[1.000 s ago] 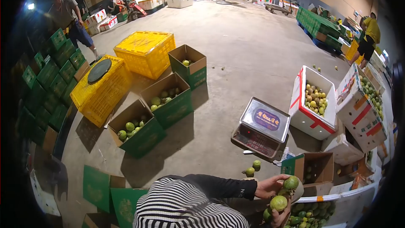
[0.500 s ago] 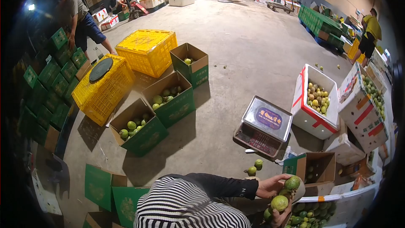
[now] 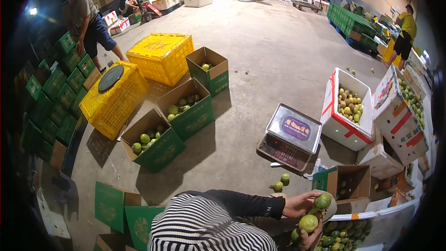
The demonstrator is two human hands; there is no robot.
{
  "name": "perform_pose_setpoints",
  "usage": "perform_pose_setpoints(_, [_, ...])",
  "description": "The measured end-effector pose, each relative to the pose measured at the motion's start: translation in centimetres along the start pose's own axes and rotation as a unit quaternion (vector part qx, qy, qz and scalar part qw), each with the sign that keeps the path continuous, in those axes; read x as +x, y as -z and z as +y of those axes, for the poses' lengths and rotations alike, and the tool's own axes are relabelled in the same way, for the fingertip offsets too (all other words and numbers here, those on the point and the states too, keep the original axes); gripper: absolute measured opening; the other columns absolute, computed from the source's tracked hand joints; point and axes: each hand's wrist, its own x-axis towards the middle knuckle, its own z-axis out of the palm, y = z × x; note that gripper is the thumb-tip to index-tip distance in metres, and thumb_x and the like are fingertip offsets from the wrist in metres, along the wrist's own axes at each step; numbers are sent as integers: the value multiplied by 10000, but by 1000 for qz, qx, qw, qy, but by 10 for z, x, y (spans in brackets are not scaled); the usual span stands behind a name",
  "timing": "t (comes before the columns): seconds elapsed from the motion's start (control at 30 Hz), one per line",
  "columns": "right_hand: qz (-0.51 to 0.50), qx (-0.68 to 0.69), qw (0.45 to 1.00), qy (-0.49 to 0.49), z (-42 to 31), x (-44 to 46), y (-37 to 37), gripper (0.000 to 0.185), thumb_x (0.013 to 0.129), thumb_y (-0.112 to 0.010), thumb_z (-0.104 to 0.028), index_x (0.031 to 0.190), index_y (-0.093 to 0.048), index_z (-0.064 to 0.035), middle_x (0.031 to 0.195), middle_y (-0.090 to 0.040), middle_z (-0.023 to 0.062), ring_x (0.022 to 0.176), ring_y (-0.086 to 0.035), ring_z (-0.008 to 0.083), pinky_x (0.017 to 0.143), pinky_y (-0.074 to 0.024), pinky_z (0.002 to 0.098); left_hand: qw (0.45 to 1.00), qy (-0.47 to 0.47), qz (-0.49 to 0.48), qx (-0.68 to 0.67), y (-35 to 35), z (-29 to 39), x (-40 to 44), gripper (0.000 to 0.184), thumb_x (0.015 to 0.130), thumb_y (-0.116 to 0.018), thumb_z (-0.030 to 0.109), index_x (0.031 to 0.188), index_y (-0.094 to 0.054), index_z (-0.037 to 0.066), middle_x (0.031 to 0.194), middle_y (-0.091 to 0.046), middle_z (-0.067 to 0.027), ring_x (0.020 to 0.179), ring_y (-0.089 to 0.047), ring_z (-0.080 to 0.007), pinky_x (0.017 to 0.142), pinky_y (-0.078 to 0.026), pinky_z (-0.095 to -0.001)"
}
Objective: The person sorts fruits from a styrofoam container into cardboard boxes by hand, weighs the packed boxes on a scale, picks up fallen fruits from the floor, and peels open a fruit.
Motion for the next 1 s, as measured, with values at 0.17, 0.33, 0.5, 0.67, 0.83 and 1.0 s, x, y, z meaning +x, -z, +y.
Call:
perform_pose_setpoints(0.17, [-7,0,1000,-4,-6,1,-2,734,653,-667,-135,1263,-282,-5,1060,-491,146,882,-536,224,747,-444,312,1000,-1,8,13,1,-1,0,649,777,-469,513,1164,-407,-4,1120,-495,-116,1020,-477,-215,921,-331,-320])
perform_pose_setpoints(0.33, [-9,-32,999,3,-15,0,-4,711,660,-665,-150,1250,-301,9,1056,-493,137,883,-534,218,757,-438,305,1000,3,16,9,2,-4,1,648,776,-470,513,1162,-410,-5,1118,-497,-115,1022,-477,-216,921,-332,-324])
perform_pose_setpoints(0.5, [5,-5,1000,19,-18,-1,-8,716,662,-665,-158,1253,-298,10,1065,-489,139,887,-533,221,766,-435,305,1000,15,14,-6,7,-6,2,647,781,-466,507,1173,-395,-3,1129,-484,-114,1034,-465,-212,927,-324,-329])
perform_pose_setpoints(0.67, [13,-8,1000,10,-13,-4,-5,737,655,-672,-167,1261,-289,8,1089,-479,142,896,-531,222,770,-433,308,1000,22,9,-10,9,-8,4,654,780,-471,504,1186,-379,0,1143,-470,-110,1045,-453,-208,934,-314,-327])
perform_pose_setpoints(0.83, [23,8,1000,16,-10,-6,-6,760,647,-679,-169,1272,-279,-3,1090,-480,139,888,-534,214,765,-436,306,1000,23,13,-9,7,-9,3,658,777,-475,507,1192,-374,7,1144,-467,-106,1045,-452,-208,931,-318,-327])
perform_pose_setpoints(1.0, [15,1,1000,0,-10,-8,-3,773,645,-682,-181,1276,-273,-3,1089,-479,139,883,-536,214,760,-438,305,1000,25,9,-11,4,-9,4,654,775,-479,510,1187,-380,11,1132,-473,-98,1038,-454,-206,925,-325,-321])
